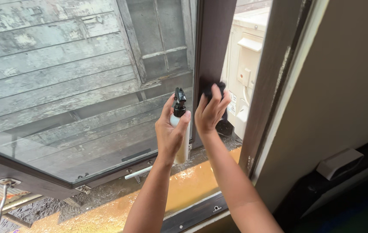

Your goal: The person sprays a cleaning solution onto a window and wipes the glass and frame with a black cloth. They repeatedly spray and wipe different sections of the window, including the frame and sill, to remove dirt and grime.

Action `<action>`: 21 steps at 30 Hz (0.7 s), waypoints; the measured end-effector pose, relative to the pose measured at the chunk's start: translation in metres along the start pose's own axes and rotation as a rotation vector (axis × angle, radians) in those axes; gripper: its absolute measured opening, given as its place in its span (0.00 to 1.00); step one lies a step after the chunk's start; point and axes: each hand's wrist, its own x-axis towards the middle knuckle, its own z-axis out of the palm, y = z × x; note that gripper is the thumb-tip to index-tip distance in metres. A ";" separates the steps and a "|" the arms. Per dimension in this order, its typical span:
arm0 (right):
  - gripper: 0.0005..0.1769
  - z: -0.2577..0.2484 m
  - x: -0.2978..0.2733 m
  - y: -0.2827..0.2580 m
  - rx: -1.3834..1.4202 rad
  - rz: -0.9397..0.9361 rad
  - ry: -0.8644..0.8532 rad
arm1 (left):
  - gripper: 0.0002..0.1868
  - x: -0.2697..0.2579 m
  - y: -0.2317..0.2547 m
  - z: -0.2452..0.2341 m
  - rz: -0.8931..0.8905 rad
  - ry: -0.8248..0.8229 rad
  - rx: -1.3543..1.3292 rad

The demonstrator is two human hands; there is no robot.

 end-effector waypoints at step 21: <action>0.18 -0.001 0.054 -0.021 0.052 0.057 0.145 | 0.33 0.005 0.004 -0.009 0.011 0.012 -0.037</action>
